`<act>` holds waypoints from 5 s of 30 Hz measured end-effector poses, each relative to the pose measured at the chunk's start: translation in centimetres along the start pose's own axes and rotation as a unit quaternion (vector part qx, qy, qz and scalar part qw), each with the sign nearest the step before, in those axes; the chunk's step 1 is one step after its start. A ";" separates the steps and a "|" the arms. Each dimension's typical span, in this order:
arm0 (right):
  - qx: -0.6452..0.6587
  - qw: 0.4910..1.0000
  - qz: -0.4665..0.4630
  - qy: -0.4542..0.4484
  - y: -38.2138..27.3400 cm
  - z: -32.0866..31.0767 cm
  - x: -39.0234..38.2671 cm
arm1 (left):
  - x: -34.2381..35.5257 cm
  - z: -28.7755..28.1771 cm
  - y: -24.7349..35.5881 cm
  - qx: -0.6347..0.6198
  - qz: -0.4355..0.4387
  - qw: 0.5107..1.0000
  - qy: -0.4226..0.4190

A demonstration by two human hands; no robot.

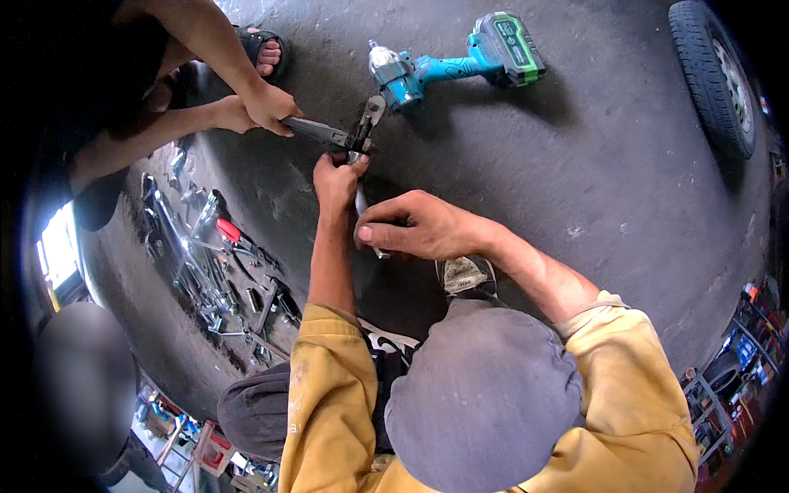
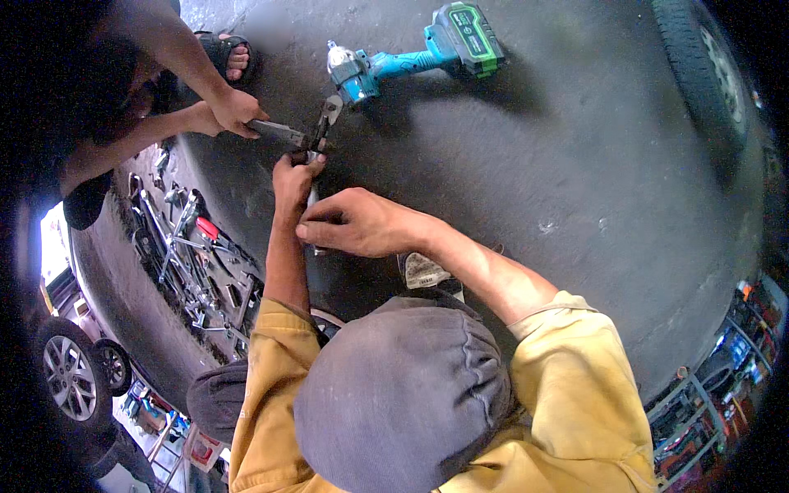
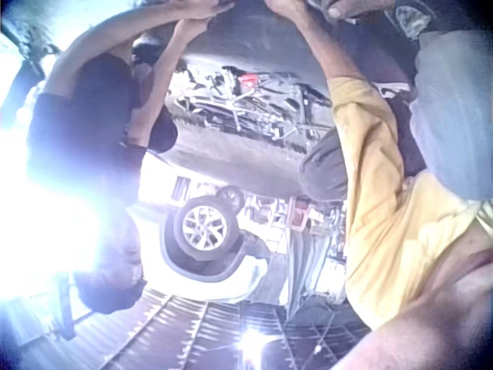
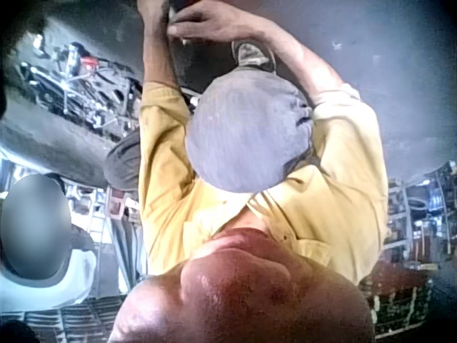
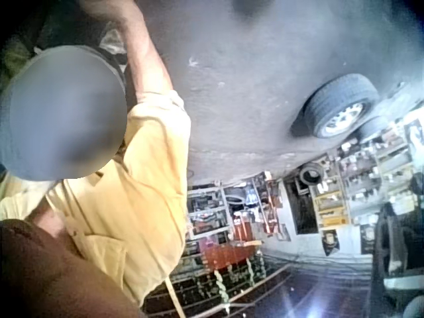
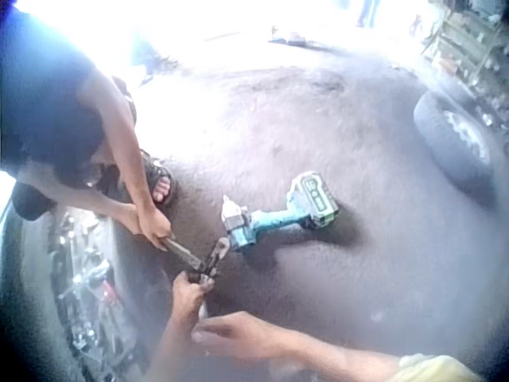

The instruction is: The person sits on the garage floor and uses a wrench to tighten a component on a metal tool held by a coworker. The person then stands, walks to a tire, and resumes working on the tool with the wrench while seated again.

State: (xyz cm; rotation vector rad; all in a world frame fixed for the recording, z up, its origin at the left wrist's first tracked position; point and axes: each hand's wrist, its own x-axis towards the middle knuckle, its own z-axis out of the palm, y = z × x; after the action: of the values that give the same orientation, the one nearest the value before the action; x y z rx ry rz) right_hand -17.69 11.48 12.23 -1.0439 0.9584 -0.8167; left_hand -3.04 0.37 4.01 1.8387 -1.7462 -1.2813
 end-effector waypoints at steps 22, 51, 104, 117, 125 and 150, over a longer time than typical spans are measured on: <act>-0.057 0.984 0.168 0.025 6.9 -2.9 -2.0 | -1.1 -0.1 1.7 -0.052 0.007 0.995 -0.084; -0.112 0.987 0.117 -0.016 1.4 -0.7 0.8 | -0.5 -0.3 -0.1 -0.119 -0.030 0.992 -0.021; -0.310 0.928 0.207 -0.010 3.0 -1.6 0.9 | 0.1 0.0 0.8 -0.056 -0.012 0.998 -0.037; -0.250 0.941 0.229 0.019 4.4 -2.7 0.3 | 1.0 -0.5 0.5 -0.073 -0.015 0.985 -0.156; -0.032 0.990 0.134 -0.005 0.6 -0.4 2.3 | 0.8 -1.3 -0.1 -0.069 -0.056 0.990 -0.114; -0.133 0.983 0.129 0.005 2.0 -0.4 1.7 | 0.5 -1.2 0.3 -0.101 -0.065 0.985 -0.127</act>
State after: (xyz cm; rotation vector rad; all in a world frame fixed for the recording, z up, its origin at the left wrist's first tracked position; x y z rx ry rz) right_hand -17.21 10.42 9.88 -1.1138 1.2063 -0.4879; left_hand -2.42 -0.55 4.65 1.7607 -1.5628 -1.7433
